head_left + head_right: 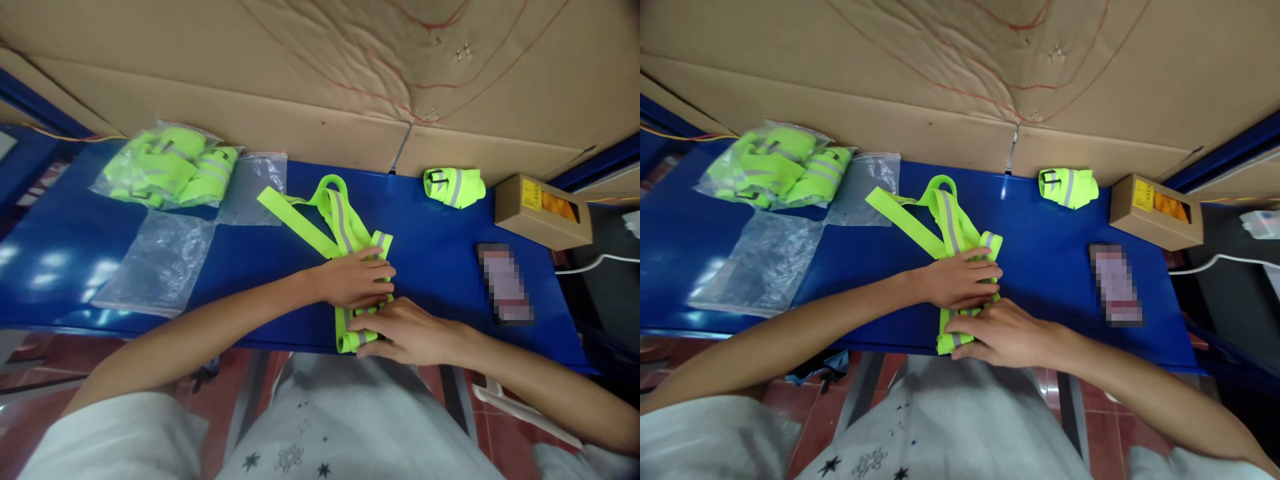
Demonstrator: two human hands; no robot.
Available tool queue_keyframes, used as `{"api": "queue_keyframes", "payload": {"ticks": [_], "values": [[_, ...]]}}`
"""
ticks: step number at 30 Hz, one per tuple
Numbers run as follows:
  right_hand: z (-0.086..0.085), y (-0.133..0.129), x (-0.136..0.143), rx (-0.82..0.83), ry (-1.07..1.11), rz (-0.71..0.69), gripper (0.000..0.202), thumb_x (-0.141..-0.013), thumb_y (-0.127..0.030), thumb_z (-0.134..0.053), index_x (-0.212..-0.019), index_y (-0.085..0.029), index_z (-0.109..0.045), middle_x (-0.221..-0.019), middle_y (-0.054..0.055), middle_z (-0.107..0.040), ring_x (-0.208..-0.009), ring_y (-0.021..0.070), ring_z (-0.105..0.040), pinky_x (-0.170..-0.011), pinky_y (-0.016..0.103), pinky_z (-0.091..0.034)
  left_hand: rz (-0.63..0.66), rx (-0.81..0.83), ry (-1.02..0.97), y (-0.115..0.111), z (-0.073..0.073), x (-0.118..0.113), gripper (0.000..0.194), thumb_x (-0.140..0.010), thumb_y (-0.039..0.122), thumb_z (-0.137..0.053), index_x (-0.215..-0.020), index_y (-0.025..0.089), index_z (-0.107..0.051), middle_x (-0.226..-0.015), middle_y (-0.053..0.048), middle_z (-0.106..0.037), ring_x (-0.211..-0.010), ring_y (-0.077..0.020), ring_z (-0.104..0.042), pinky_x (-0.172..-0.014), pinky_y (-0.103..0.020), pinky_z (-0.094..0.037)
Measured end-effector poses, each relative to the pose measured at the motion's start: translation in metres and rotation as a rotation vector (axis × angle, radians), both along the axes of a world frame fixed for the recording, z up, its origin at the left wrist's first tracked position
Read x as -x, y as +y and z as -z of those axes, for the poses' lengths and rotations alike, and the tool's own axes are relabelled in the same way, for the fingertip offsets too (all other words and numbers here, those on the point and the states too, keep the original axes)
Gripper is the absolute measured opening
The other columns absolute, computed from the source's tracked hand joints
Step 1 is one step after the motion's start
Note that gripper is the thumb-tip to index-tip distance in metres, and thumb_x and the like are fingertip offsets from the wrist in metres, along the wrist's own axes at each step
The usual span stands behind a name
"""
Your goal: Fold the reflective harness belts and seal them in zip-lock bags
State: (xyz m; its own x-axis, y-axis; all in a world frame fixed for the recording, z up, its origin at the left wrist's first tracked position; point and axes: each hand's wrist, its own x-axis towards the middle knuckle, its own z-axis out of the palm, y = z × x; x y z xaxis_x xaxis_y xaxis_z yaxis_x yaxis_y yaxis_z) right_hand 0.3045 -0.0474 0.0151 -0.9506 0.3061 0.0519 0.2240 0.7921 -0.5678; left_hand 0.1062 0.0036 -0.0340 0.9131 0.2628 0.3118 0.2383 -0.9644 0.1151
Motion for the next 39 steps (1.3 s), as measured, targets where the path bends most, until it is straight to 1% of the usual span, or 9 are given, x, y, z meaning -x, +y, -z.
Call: {"api": "queue_keyframes", "payload": {"ticks": [5, 9, 14, 18, 21, 23, 29, 34, 39], "values": [[0.002, 0.011, 0.01, -0.047, 0.021, -0.117, 0.033, -0.107, -0.048, -0.048, -0.108, -0.022, -0.069, -0.071, -0.003, -0.066, -0.066, 0.0122, -0.06, -0.056, 0.028, -0.033, -0.016, -0.024, -0.014, 0.001, 0.004, 0.001, 0.03, -0.104, 0.032, -0.042, -0.11, 0.02, -0.068, -0.116, -0.011, -0.068, -0.131, -0.0242, -0.057, -0.125, -0.053, -0.026], [0.008, 0.009, 0.017, -0.454, 0.094, -0.125, 0.032, -0.108, -0.04, -0.047, -0.098, -0.019, -0.07, -0.067, -0.002, -0.06, -0.064, 0.0133, -0.053, -0.055, 0.031, -0.03, -0.009, -0.024, -0.005, 0.001, 0.007, 0.001, 0.027, -0.099, 0.031, -0.051, -0.114, 0.018, -0.068, -0.123, -0.013, -0.066, -0.124, -0.0253, -0.061, -0.122, -0.05, -0.032], [0.02, 0.012, 0.017, -0.814, 0.121, -0.103, 0.028, -0.102, -0.015, -0.054, -0.129, -0.013, -0.063, -0.09, 0.002, -0.069, -0.084, 0.0171, -0.058, -0.069, 0.033, -0.041, -0.113, -0.06, 0.019, 0.003, 0.004, 0.004, 0.028, -0.102, 0.028, -0.047, -0.122, 0.022, -0.066, -0.129, -0.012, -0.064, -0.133, -0.0256, -0.056, -0.127, -0.058, -0.024], [0.023, 0.011, 0.01, -0.614, 0.142, -0.067, 0.025, -0.103, -0.023, -0.054, -0.123, -0.014, -0.067, -0.099, 0.004, -0.072, -0.089, 0.0184, -0.06, -0.081, 0.034, -0.046, -0.103, -0.041, 0.016, 0.008, 0.001, 0.008, 0.03, -0.099, 0.027, -0.054, -0.127, 0.021, -0.064, -0.128, -0.015, -0.064, -0.138, -0.0311, -0.053, -0.125, -0.071, -0.015], [0.024, 0.004, 0.002, -0.424, 0.083, -0.058, 0.066, -0.1, -0.063, -0.049, -0.134, -0.007, -0.061, -0.118, 0.014, -0.07, -0.109, 0.0254, -0.058, -0.095, 0.041, -0.047, -0.093, -0.006, -0.007, 0.01, 0.002, 0.009, 0.03, -0.097, 0.027, -0.058, -0.125, 0.021, -0.065, -0.129, -0.014, -0.064, -0.134, -0.0312, -0.056, -0.126, -0.067, -0.019], [0.027, -0.002, -0.003, -0.419, 0.023, -0.057, 0.089, -0.094, -0.074, -0.049, -0.147, -0.003, -0.05, -0.132, 0.02, -0.065, -0.124, 0.0307, -0.053, -0.103, 0.046, -0.044, -0.112, -0.01, -0.014, 0.011, 0.003, 0.009, 0.027, -0.101, 0.028, -0.053, -0.123, 0.023, -0.066, -0.129, -0.012, -0.064, -0.129, -0.0284, -0.061, -0.126, -0.064, -0.022], [0.034, -0.029, -0.009, -0.56, -0.02, 0.018, 0.059, -0.1, -0.047, -0.056, -0.144, -0.008, -0.055, -0.131, 0.015, -0.067, -0.12, 0.0307, -0.056, -0.104, 0.047, -0.045, -0.132, 0.004, 0.004, 0.0, 0.002, 0.005, 0.03, -0.105, 0.033, -0.044, -0.122, 0.025, -0.067, -0.127, -0.01, -0.063, -0.119, -0.0238, -0.065, -0.125, -0.057, -0.026], [0.021, -0.055, -0.006, -0.643, 0.014, 0.03, 0.035, -0.098, -0.014, -0.055, -0.131, -0.009, -0.064, -0.12, 0.011, -0.072, -0.106, 0.0269, -0.064, -0.094, 0.042, -0.052, -0.058, 0.11, -0.05, -0.019, 0.001, 0.004, 0.033, -0.105, 0.036, -0.046, -0.13, 0.027, -0.066, -0.129, -0.01, -0.064, -0.123, -0.025, -0.064, -0.126, -0.056, -0.027], [0.0, -0.041, -0.001, -0.179, -0.031, 0.078, 0.026, -0.102, -0.026, -0.056, -0.125, -0.013, -0.062, -0.099, 0.009, -0.073, -0.089, 0.0216, -0.069, -0.075, 0.035, -0.057, -0.044, 0.17, -0.036, -0.016, -0.001, 0.004, 0.039, -0.105, 0.037, -0.046, -0.139, 0.028, -0.062, -0.141, -0.013, -0.06, -0.139, -0.0267, -0.054, -0.128, -0.058, -0.024]]}}
